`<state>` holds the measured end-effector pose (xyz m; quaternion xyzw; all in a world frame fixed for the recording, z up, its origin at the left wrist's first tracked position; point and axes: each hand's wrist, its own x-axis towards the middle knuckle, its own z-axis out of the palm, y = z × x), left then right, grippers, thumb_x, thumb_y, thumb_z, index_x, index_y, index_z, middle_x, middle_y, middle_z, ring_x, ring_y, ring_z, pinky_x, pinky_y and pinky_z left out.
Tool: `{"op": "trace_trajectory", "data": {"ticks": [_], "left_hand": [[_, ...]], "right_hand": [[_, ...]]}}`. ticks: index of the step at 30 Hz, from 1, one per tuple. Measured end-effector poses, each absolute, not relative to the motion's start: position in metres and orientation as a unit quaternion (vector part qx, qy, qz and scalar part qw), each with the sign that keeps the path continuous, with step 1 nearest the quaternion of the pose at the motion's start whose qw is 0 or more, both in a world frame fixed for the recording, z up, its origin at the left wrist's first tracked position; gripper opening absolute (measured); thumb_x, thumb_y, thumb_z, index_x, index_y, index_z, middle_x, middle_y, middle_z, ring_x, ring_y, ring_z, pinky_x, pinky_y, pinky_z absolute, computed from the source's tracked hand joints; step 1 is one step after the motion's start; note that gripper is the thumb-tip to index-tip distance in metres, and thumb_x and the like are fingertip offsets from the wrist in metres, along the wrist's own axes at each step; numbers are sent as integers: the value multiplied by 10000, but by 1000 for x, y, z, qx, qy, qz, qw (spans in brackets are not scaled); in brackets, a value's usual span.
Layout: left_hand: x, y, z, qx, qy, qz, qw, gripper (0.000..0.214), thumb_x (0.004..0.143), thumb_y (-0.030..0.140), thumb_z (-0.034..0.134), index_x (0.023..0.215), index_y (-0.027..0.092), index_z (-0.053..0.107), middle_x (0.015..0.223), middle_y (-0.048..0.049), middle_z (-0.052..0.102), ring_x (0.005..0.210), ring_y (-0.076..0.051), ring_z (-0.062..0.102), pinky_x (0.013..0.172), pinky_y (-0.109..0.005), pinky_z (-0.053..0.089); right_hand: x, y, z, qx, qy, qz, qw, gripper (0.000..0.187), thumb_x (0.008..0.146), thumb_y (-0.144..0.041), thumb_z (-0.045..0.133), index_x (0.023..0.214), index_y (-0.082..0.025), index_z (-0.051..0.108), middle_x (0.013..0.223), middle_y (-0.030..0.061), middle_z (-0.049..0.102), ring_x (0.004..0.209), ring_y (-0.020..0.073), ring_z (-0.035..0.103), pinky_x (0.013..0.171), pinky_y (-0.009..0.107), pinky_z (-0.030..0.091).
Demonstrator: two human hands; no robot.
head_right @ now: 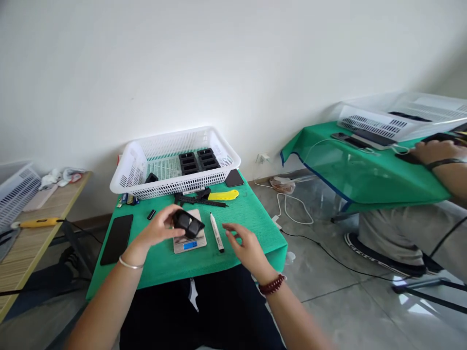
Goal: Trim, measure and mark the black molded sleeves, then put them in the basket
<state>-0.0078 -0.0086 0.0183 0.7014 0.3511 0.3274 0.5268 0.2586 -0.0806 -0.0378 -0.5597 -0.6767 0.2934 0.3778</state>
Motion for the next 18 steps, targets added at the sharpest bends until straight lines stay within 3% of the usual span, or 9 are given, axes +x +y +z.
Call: {"op": "trace_trajectory", "data": {"ticks": [3,7,13,18], "left_hand": [[-3,-26,45,776,278,271,497,451,686,320,787,1079,203,599,986,-65,629,859,-192,627,744,-311,541],[1,-24,67,821,266,338,375,439,691,322,788,1069,199,601,931,-53,630,847,-185,602,747,-303,510],[-7,14,86,838,258,365,315,463,730,380,749,1149,244,607,1039,-81,637,968,-220,597,825,-351,506],[-13,54,111,864,248,338,279,518,742,357,746,1228,271,587,1131,-72,646,1055,-209,599,925,-369,498]], "right_hand": [[247,-71,0,-445,-674,442,391,453,965,-468,377,1318,-234,537,1351,89,563,1275,227,498,1083,438,399],[233,-42,34,-325,-643,618,314,567,935,-576,371,1391,-252,463,1437,84,476,1314,248,453,1065,436,411],[234,19,60,-204,-684,646,270,658,844,-544,585,1391,-204,454,1242,119,634,1165,235,583,1003,418,453],[239,67,96,-206,-691,661,208,668,743,-370,746,1331,-156,511,1223,136,646,1109,228,623,968,406,489]]}}
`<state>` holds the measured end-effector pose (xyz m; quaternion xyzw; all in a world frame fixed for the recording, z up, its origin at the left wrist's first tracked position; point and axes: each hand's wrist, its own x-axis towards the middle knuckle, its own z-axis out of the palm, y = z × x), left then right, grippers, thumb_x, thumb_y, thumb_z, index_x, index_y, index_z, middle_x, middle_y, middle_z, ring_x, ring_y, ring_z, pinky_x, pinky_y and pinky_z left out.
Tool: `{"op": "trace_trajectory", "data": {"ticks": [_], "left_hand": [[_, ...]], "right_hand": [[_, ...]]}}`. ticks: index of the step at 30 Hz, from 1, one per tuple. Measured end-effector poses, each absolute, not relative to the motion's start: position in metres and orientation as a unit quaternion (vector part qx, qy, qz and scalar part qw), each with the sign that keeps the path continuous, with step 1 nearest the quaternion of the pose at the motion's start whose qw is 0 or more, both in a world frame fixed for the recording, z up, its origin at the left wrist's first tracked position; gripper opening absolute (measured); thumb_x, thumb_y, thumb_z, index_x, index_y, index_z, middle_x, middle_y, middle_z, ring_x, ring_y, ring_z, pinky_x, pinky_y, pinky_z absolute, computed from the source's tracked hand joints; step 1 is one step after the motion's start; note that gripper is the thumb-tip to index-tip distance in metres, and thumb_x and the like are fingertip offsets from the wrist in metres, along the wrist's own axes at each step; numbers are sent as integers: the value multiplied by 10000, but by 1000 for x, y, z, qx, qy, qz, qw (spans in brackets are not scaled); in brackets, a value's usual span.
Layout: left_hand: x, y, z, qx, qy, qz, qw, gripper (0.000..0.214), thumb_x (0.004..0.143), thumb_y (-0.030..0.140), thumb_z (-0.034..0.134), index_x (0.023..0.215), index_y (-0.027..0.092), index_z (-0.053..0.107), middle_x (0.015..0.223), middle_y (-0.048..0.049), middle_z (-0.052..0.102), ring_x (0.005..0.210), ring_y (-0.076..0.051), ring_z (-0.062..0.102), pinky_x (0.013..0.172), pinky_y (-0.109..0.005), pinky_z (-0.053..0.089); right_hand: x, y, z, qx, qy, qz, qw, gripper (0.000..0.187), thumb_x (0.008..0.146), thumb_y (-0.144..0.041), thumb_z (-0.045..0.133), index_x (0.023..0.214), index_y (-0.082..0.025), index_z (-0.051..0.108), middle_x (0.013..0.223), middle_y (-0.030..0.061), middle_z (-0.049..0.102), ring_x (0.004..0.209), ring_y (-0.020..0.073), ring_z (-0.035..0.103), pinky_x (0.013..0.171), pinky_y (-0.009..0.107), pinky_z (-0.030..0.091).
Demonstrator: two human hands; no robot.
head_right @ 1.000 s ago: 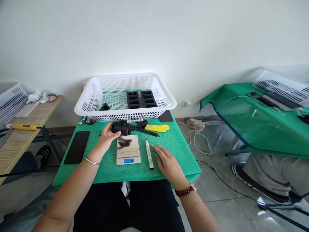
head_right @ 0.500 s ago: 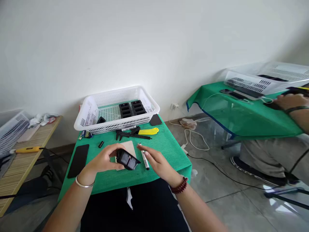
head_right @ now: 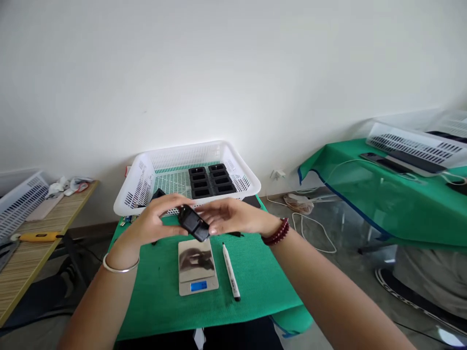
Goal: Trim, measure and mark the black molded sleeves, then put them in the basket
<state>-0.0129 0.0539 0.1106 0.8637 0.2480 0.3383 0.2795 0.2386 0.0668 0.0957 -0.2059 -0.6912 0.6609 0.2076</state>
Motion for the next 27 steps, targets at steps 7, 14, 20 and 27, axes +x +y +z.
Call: {"op": "trace_trajectory", "data": {"ticks": [7,14,20,27], "left_hand": [[-43,162,128,755,517,305,262,305,873,283,559,1156,187,618,1088,-94,693,935,-174,661,809,-306,531],[-53,225,87,668,693,-34,268,124,768,121,579,831,129,686,725,-97,730,703,-192,699,664,-273,525],[-57,235,61,619,699,-100,344,151,816,199,592,902,107,675,726,-126,742,611,-198,702,628,-292,565],[-53,237,61,596,693,-167,371,129,811,227,617,794,116,681,753,-140,750,706,-230,724,669,-315,584]], "right_hand": [[197,166,123,-374,-800,409,228,558,737,-352,709,1253,-183,581,1121,82,694,999,206,649,887,361,523],[106,242,81,-413,-903,100,-61,468,670,-393,747,1064,-149,681,1033,122,693,963,276,640,763,346,499],[93,256,48,-397,-903,114,-116,603,673,-462,736,1177,-142,643,1145,136,663,1037,284,622,784,333,500],[88,251,43,-379,-907,127,-136,673,656,-459,754,1236,-149,607,1201,138,635,1083,296,599,840,347,485]]}}
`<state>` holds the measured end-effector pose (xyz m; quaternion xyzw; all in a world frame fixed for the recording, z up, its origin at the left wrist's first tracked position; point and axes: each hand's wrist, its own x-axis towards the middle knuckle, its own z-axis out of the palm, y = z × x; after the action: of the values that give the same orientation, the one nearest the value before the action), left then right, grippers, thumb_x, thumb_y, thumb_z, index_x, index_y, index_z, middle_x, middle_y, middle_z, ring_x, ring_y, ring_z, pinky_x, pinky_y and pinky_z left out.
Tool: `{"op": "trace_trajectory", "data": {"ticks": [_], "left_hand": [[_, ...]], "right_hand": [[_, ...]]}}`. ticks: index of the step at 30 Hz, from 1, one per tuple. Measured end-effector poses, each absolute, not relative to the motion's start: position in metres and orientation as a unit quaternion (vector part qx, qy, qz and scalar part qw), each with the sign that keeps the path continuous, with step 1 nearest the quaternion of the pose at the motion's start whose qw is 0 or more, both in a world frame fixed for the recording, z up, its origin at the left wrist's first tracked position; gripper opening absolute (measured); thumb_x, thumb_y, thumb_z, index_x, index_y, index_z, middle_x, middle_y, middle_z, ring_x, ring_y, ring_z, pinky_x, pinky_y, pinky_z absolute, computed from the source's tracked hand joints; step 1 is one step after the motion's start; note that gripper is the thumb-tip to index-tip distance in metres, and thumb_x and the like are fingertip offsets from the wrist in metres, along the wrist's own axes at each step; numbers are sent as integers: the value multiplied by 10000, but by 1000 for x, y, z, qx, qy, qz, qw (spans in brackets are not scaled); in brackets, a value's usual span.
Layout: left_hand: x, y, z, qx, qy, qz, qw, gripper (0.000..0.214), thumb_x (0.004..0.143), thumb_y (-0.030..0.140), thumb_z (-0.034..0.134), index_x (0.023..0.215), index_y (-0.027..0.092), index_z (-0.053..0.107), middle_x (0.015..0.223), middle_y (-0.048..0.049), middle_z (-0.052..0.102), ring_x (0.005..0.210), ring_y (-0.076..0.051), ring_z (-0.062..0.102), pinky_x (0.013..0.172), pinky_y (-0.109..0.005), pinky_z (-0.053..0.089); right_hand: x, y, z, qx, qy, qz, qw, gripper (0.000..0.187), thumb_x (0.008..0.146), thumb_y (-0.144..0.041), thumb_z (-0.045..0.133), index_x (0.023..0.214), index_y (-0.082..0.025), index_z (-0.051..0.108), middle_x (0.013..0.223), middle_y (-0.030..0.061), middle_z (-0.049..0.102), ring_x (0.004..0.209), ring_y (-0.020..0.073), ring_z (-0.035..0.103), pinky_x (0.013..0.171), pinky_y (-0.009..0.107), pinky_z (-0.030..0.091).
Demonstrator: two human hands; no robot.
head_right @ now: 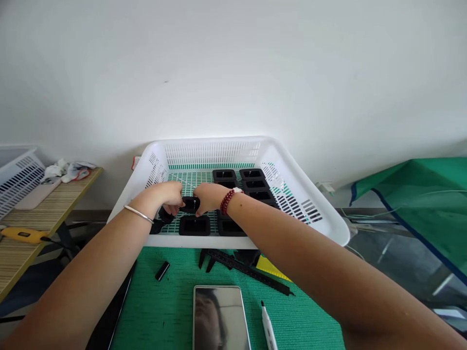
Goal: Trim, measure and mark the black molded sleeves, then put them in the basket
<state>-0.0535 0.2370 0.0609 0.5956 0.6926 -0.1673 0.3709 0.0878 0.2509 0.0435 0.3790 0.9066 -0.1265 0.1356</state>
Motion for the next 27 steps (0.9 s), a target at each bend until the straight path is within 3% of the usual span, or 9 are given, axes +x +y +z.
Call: {"op": "trace_trajectory", "data": {"ticks": [13,17,21,24,27], "left_hand": [[-51,228,62,597,661,-188,414,111,720,62,619,755,129,700,675,-118,738,683,-240,719,649,-340,582],[-55,234,66,598,693,-183,358,105,711,92,645,788,137,700,704,-122,737,722,-256,713,700,-371,571],[-66,248,68,602,742,-160,247,239,606,143,763,838,172,713,837,-145,733,986,-356,665,818,-440,536],[-73,257,62,600,754,-160,214,315,527,196,833,820,203,719,865,-135,725,1071,-388,621,842,-447,522],[-78,262,54,594,755,-176,212,356,436,224,882,755,228,723,772,-102,721,1005,-389,644,821,-452,526]], "right_hand": [[86,248,41,368,905,-138,160,654,620,-456,788,1188,-172,631,1133,114,665,1009,283,628,775,342,490],[89,249,42,366,905,-161,145,639,657,-492,753,1187,-156,631,1153,132,654,1005,288,623,770,356,494],[88,250,47,359,911,-166,114,548,787,-515,630,1203,-158,619,1160,124,657,1028,258,620,821,347,495],[80,251,50,363,919,-129,86,462,867,-428,557,1249,-170,583,1195,120,644,1095,252,592,868,351,483],[67,253,49,363,921,-104,94,400,873,-314,560,1250,-183,585,1252,129,611,1151,270,565,897,375,471]]}}
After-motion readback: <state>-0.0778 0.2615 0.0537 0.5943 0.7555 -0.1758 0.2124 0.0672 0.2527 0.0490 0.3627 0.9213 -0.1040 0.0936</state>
